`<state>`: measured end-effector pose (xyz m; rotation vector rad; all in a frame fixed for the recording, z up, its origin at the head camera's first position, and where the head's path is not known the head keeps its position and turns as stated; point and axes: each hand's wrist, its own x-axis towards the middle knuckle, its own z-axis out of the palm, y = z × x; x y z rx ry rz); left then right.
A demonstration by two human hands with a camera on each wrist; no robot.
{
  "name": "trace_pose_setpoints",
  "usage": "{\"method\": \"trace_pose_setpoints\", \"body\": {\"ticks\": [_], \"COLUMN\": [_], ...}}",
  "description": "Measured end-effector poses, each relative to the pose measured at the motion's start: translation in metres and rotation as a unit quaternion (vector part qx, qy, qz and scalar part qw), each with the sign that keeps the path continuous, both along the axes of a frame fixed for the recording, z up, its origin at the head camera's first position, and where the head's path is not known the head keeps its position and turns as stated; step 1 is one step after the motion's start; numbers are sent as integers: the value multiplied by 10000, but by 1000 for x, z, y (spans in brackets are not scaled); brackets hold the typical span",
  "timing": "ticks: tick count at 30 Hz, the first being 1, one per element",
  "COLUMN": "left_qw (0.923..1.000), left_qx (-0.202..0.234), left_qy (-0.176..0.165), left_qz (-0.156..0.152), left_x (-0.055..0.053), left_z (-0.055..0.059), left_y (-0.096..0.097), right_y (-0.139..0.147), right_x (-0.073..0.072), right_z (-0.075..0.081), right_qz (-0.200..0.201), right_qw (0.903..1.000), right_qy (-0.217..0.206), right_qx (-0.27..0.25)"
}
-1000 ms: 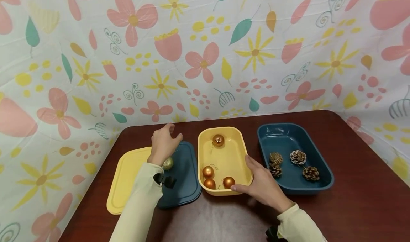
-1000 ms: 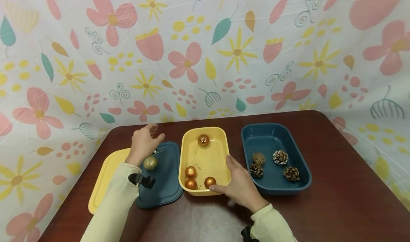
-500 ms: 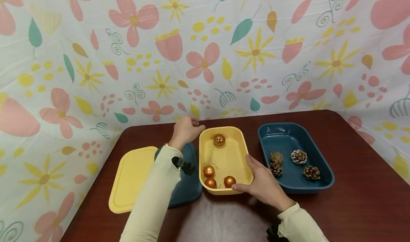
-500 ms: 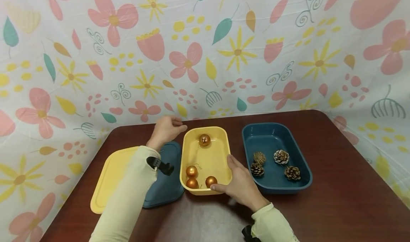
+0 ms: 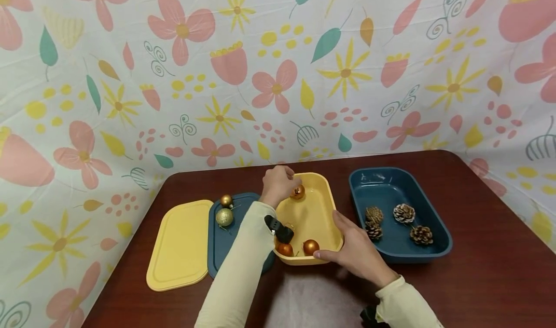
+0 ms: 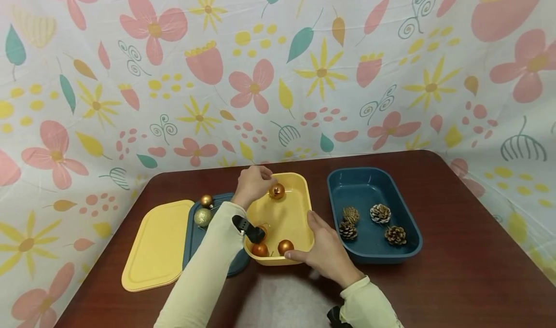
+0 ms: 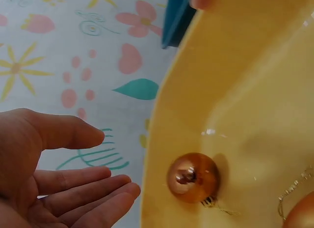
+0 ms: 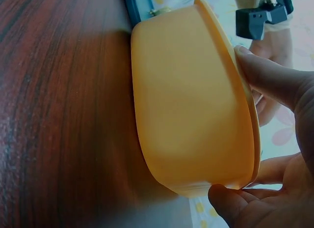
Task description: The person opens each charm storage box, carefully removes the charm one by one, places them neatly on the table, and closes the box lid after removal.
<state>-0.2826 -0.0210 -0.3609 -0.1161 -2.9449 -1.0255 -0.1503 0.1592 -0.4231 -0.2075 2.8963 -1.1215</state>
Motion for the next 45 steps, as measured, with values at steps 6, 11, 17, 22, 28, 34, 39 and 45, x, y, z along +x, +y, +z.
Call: {"method": "trace_pose_setpoints", "body": {"ticks": [6,11,17,22,28,34,39,45], "left_qw": [9992,9972,9951,9923,9889,9873,9853,9874], "left_qx": [-356,-592,-950,-1200,-1427,-1553,-1671,-1540], "left_qy": [-130,-434,-264,-222,-301,-62,135,148], "left_qz": [-133,-117,-104,-195,-286,-340,-339,-319], "left_x": [-6,-9,-13,-15,-16,-20,-21,-21], "left_z": [-9,-14,-22,-29,-35,-43,-44,-38], "left_y": [11,19,22,21,23,30,31,25], "right_y": [2,2,2,0,-2,-1,-1,0], "right_x": [0,0,0,1,5,5,4,3], "right_z": [0,-1,0,-3,-4,-3,-3,-3], "right_qz": [-38,-47,-24,1,14,-19,-43,-15], "right_qw": [10000,9999,9999,9999,9999,9999,9999,9999], "right_qy": [52,131,134,85,89,82,55,120], "right_qx": [22,7,-23,-90,-125,-127,-106,-95]}}
